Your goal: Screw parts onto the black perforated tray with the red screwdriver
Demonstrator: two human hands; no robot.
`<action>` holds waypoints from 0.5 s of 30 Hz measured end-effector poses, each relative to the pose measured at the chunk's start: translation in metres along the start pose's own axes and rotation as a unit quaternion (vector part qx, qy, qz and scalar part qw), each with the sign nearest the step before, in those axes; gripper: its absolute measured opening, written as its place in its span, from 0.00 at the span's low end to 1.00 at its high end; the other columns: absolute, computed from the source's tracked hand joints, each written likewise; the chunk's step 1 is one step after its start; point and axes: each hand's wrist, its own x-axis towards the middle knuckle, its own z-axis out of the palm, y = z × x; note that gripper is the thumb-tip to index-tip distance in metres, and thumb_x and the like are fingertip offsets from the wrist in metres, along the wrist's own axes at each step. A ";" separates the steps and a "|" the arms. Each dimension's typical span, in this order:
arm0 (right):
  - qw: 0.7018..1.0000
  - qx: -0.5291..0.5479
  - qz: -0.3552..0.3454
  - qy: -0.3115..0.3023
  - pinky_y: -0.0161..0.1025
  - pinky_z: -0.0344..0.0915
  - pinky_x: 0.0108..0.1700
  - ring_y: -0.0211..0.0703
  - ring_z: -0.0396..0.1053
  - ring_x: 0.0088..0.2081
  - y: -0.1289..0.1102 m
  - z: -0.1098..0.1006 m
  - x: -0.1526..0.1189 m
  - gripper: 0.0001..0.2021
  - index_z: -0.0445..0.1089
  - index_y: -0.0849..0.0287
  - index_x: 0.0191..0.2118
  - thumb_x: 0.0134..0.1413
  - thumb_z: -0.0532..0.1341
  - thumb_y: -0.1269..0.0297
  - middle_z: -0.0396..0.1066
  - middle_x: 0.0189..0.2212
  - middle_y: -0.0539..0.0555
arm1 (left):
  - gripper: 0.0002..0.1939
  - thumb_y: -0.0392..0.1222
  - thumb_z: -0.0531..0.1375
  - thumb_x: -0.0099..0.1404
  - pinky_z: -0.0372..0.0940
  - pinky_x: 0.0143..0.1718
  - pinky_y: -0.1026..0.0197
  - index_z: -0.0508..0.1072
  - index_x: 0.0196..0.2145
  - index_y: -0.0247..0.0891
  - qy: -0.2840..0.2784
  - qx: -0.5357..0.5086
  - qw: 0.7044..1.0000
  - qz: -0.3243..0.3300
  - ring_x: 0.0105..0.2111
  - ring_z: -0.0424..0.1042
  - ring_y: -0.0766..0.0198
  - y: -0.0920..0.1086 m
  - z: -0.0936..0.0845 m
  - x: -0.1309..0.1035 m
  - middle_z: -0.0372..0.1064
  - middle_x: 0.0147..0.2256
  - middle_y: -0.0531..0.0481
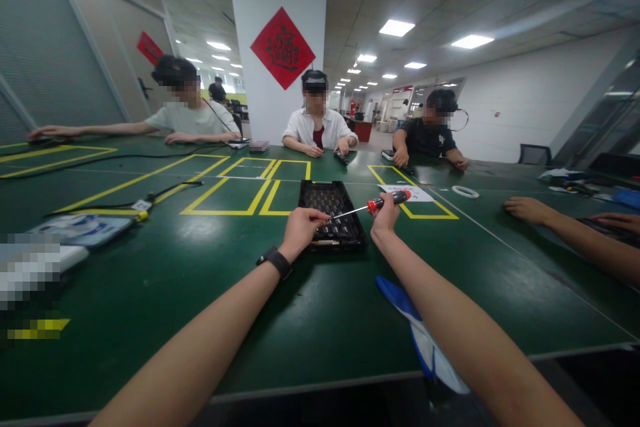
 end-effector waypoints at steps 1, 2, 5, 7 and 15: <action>1.000 0.007 -0.001 0.003 0.26 0.57 0.15 0.28 0.57 0.15 -0.001 0.001 0.000 0.08 0.57 0.60 0.24 0.39 0.57 0.63 0.55 0.15 0.43 | 0.09 0.40 0.61 0.50 0.60 0.30 0.64 0.77 0.31 0.37 0.000 0.004 1.000 -0.002 0.26 0.68 0.64 0.000 0.000 0.000 0.73 0.26 0.48; 1.000 0.015 -0.003 0.005 0.25 0.57 0.15 0.28 0.57 0.16 -0.001 0.001 -0.001 0.08 0.57 0.60 0.24 0.39 0.58 0.63 0.55 0.15 0.43 | 0.09 0.40 0.61 0.50 0.60 0.30 0.64 0.77 0.30 0.37 -0.001 0.010 1.000 -0.005 0.26 0.68 0.65 0.000 0.000 0.000 0.74 0.26 0.48; 0.999 0.031 -0.011 0.004 0.25 0.57 0.15 0.27 0.57 0.16 -0.001 0.003 -0.001 0.08 0.57 0.60 0.24 0.38 0.58 0.64 0.55 0.16 0.43 | 0.09 0.39 0.61 0.50 0.60 0.29 0.65 0.77 0.30 0.37 -0.006 0.023 1.000 -0.014 0.26 0.68 0.65 0.001 0.000 0.000 0.74 0.26 0.48; 0.999 0.027 -0.020 -0.001 0.25 0.57 0.16 0.27 0.57 0.17 -0.001 0.003 -0.002 0.08 0.58 0.61 0.24 0.38 0.58 0.64 0.55 0.16 0.43 | 0.08 0.38 0.61 0.51 0.60 0.30 0.65 0.77 0.30 0.37 -0.011 0.023 1.000 -0.014 0.26 0.69 0.65 0.000 0.001 0.000 0.74 0.26 0.49; 0.999 0.001 -0.053 0.000 0.26 0.55 0.16 0.27 0.53 0.16 0.000 0.003 -0.001 0.08 0.57 0.60 0.23 0.39 0.58 0.63 0.52 0.16 0.43 | 0.09 0.38 0.60 0.51 0.61 0.32 0.64 0.77 0.31 0.36 -0.024 0.017 1.000 -0.006 0.28 0.69 0.65 0.000 0.002 0.001 0.74 0.28 0.48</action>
